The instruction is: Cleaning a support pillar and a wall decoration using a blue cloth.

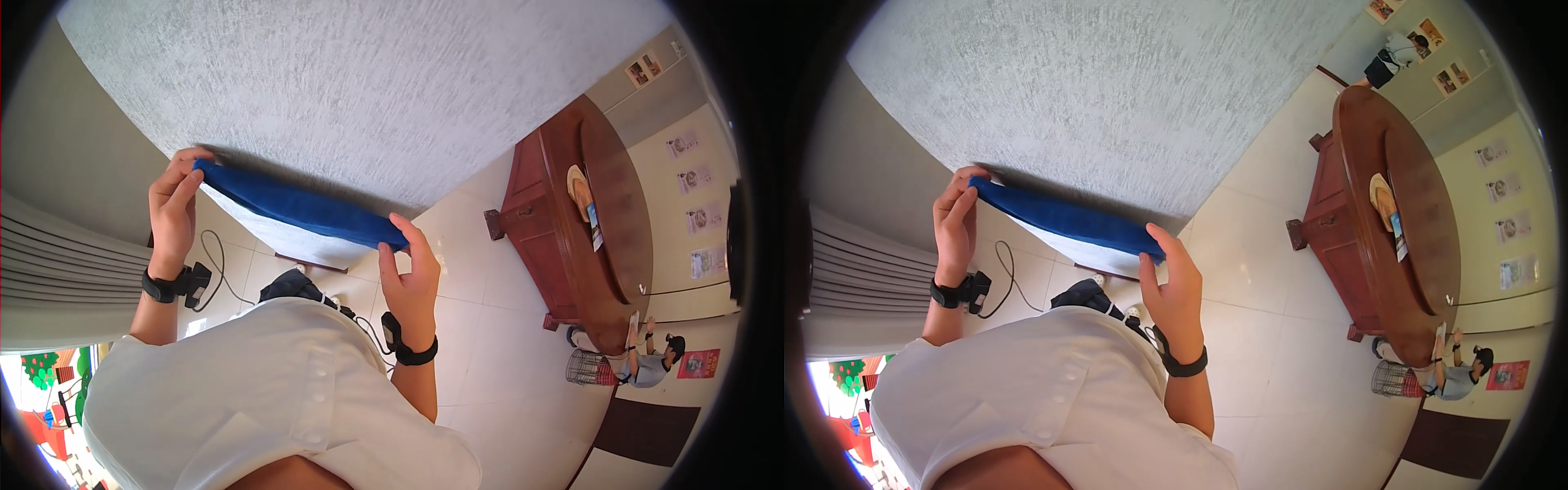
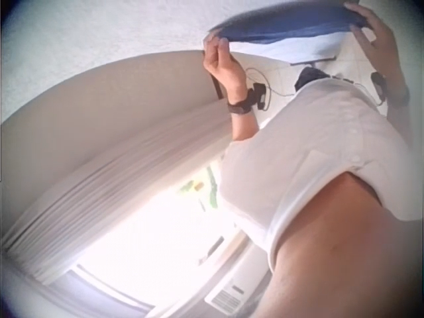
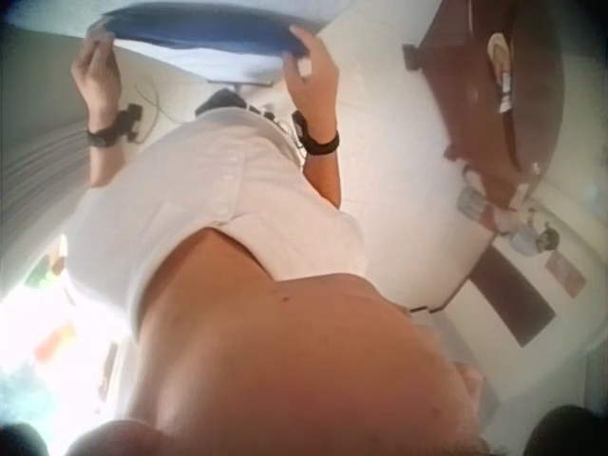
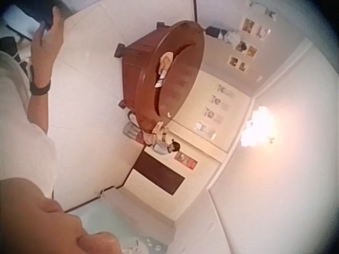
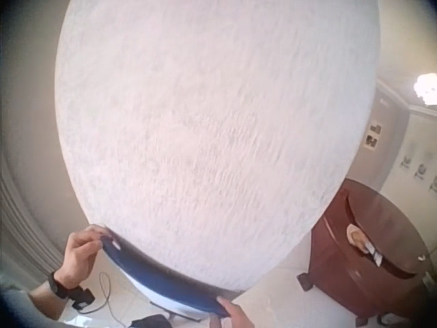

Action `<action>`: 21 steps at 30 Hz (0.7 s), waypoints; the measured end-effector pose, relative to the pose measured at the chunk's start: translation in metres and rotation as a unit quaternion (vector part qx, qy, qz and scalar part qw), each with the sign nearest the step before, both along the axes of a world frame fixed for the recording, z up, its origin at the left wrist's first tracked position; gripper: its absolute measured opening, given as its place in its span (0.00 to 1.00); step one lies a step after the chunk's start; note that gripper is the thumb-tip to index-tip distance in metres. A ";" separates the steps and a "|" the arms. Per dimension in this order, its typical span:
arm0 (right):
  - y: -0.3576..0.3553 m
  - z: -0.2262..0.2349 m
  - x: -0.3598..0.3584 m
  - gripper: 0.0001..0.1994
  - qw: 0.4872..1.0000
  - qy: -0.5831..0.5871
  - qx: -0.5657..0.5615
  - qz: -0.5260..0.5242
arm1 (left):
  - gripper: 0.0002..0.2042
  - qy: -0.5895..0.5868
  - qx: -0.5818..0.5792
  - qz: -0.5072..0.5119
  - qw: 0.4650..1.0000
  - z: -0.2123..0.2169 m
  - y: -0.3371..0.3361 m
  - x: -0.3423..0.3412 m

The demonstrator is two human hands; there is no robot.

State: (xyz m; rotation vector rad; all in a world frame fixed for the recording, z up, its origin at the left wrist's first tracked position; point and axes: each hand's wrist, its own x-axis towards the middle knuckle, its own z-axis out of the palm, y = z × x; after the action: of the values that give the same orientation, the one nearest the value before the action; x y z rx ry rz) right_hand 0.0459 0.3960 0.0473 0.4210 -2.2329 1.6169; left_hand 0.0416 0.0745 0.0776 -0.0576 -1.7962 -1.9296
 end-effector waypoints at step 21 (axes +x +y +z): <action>0.001 -0.033 -0.003 0.06 0.986 0.004 0.122 -0.112 | 0.07 -0.189 -0.362 -0.023 0.912 -0.036 0.010 0.001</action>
State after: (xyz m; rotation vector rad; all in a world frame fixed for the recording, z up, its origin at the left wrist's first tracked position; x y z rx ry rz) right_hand 0.0432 0.3970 0.0140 0.2248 -2.3840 1.2340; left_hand 0.0431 0.0846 0.0417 0.0264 -2.7090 -1.2491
